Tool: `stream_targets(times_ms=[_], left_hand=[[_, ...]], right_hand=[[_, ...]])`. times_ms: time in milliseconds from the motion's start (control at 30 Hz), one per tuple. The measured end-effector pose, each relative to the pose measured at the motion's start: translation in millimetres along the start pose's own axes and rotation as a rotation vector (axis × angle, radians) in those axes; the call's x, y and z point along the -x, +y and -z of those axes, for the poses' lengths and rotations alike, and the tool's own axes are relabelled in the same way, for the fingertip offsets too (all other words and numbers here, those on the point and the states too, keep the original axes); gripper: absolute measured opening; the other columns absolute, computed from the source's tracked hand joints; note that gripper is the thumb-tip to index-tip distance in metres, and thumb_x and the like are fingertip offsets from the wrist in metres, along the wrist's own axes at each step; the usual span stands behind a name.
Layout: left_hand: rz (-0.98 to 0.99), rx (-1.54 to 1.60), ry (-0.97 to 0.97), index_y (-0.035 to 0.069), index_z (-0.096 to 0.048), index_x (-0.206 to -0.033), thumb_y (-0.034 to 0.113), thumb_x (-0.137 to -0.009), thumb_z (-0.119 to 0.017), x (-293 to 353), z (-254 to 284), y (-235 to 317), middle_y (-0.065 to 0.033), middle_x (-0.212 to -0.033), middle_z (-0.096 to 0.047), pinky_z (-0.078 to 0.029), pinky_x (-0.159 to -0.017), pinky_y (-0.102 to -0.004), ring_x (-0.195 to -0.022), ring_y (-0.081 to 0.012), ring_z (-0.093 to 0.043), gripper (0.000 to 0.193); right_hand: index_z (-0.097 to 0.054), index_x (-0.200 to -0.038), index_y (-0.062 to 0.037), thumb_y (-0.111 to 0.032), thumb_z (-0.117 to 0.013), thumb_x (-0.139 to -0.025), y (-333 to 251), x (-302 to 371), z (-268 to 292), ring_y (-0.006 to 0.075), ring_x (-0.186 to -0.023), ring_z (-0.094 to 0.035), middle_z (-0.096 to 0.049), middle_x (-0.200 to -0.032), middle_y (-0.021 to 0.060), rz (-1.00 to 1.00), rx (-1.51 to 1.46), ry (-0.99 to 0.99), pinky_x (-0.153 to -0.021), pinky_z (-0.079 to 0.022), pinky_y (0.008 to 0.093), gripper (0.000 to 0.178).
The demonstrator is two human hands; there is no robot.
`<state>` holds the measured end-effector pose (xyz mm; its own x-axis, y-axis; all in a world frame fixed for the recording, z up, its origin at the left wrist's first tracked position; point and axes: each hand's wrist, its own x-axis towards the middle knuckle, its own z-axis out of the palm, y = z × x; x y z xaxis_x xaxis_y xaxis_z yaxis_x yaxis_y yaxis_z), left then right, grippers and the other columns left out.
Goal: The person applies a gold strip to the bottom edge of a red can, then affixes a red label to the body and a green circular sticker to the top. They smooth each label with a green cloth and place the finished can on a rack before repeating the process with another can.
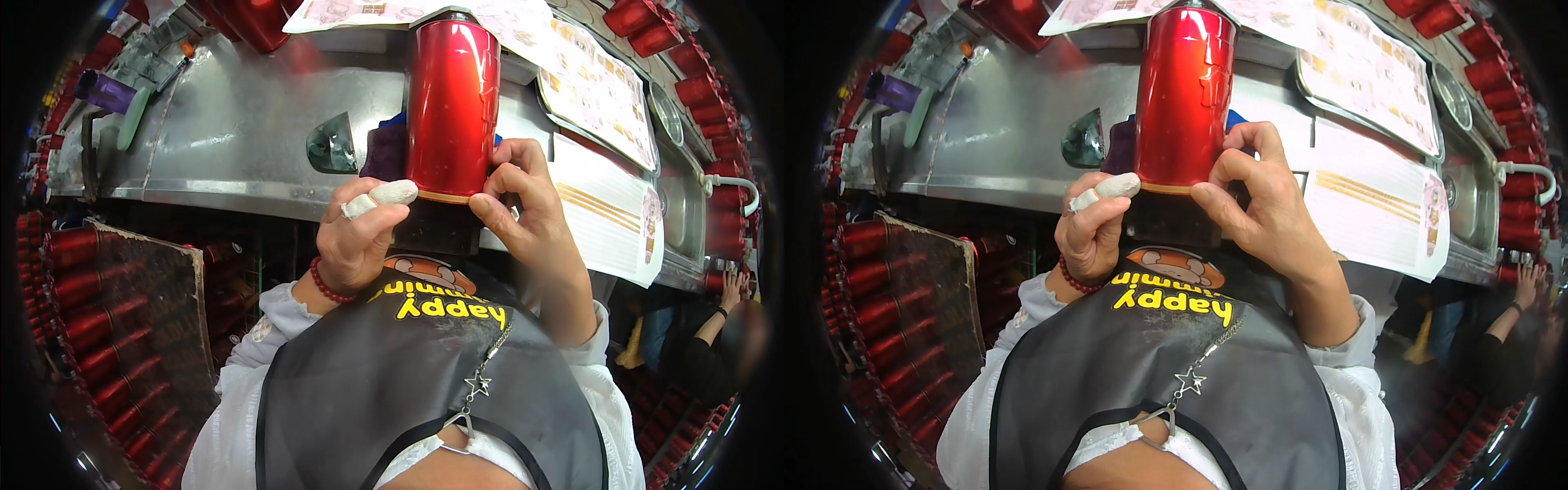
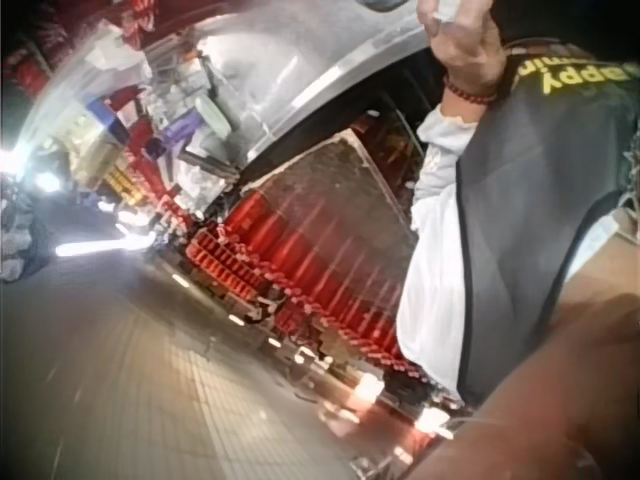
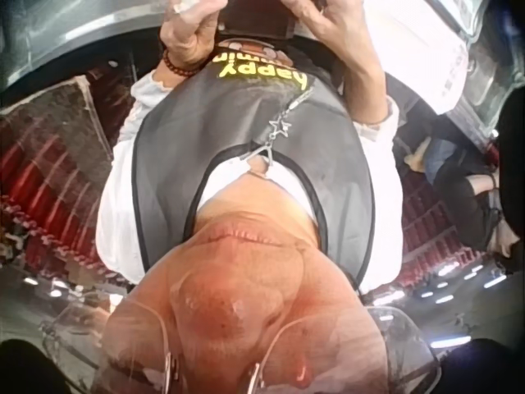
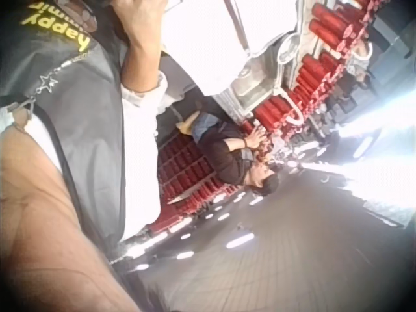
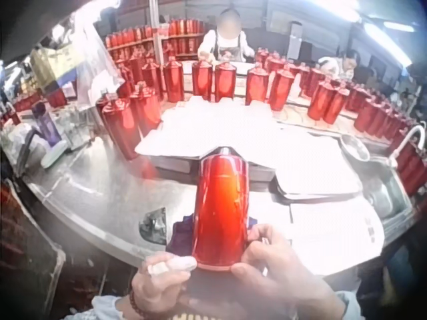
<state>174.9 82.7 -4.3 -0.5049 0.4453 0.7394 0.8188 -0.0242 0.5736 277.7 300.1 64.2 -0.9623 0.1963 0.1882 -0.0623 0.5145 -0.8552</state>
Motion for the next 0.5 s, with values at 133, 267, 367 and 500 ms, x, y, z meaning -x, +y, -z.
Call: stream_targets(times_ms=[133, 267, 367, 500], left_hand=[[-0.155, -0.008, -0.078, 0.013, -0.071, -0.106, -0.007, -0.074, -0.079, -11, -6, 0, -0.0117, -0.118, -0.059, -0.055, -0.08, -0.0338, -0.101, -0.0272, -0.061, 0.039], [-0.388, -0.116, -0.185, 0.017, -0.071, -0.106, -0.009, -0.064, -0.08, -33, -2, -8, -0.0121, -0.122, -0.05, -0.053, -0.074, -0.0344, -0.102, -0.0261, -0.055, 0.051], [-0.451, -0.118, -0.233, 0.023, -0.072, -0.101, -0.002, -0.062, -0.082, -38, 1, -13, -0.0097, -0.122, -0.047, -0.049, -0.071, -0.0359, -0.101, -0.0249, -0.052, 0.048], [-0.523, -0.153, -0.239, 0.021, -0.074, -0.095, 0.008, -0.063, -0.079, -49, -1, -10, -0.0002, -0.119, -0.056, -0.045, -0.078, -0.0348, -0.105, -0.0225, -0.049, 0.035]], right_hand=[[-0.059, -0.084, -0.0022, -0.014, -0.077, -0.089, 3, -1, 2, 0.0224, -0.105, -0.05, -0.045, -0.113, 0.0115, 0.035, 0.029, -0.033, -0.085, -0.046, 0.0316, 0.022], [-0.059, -0.084, -0.0028, -0.016, -0.076, -0.09, 4, 0, 9, 0.0223, -0.109, -0.048, -0.045, -0.117, 0.0109, 0.015, -0.038, -0.098, -0.091, -0.043, 0.0316, 0.022], [-0.06, -0.084, -0.0029, -0.018, -0.075, -0.092, 8, -1, 22, 0.0228, -0.111, -0.048, -0.045, -0.118, 0.0114, -0.005, -0.073, -0.171, -0.095, -0.043, 0.0326, 0.022], [-0.062, -0.084, -0.0028, -0.023, -0.072, -0.096, 15, 0, 35, 0.0231, -0.112, -0.047, -0.045, -0.118, 0.0113, -0.078, -0.133, -0.255, -0.096, -0.042, 0.0337, 0.025]])
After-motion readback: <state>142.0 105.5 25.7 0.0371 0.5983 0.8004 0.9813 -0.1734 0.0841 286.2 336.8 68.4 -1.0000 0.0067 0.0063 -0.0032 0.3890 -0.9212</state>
